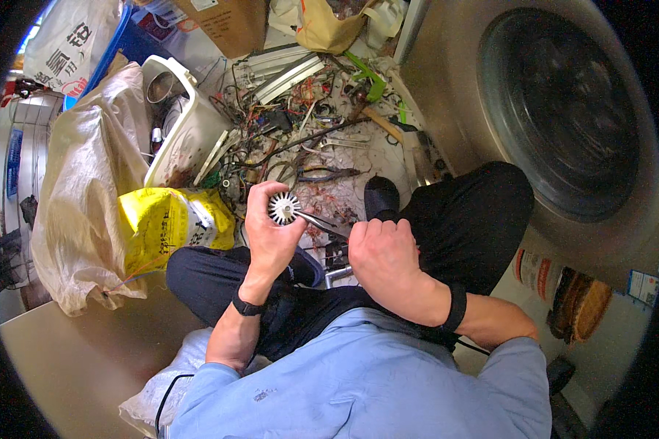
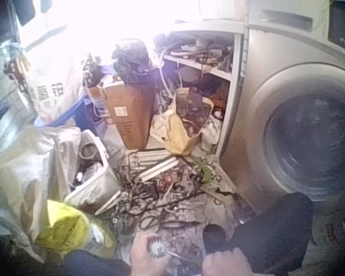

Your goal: Disassembling an electric motor using pliers and a screwdriver.

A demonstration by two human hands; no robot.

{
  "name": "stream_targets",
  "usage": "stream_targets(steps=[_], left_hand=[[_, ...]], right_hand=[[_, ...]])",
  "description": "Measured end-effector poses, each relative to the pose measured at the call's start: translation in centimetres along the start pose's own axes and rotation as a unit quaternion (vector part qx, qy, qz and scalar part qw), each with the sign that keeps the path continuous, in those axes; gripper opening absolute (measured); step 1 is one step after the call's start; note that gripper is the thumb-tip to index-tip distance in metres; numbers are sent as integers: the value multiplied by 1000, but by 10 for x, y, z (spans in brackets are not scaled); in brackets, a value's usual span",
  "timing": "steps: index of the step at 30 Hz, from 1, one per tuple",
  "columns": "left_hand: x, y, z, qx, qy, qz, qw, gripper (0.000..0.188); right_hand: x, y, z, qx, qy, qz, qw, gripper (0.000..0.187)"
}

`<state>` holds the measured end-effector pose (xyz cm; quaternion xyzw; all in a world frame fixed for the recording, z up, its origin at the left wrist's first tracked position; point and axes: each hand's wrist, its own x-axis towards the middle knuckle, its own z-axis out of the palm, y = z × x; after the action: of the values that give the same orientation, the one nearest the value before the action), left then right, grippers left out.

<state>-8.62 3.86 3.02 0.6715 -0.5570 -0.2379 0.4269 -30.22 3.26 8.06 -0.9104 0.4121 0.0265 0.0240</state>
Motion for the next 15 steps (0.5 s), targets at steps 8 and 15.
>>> stream_targets(steps=[8,15], left_hand=[[-1,3,-1,11,-28,31,999,50],[-2,4,-6,-11,-96,69,993,54]], right_hand=[[-4,9,-9,24,-40,-13,999,11],[1,32,-17,59,-69,-75,993,14]])
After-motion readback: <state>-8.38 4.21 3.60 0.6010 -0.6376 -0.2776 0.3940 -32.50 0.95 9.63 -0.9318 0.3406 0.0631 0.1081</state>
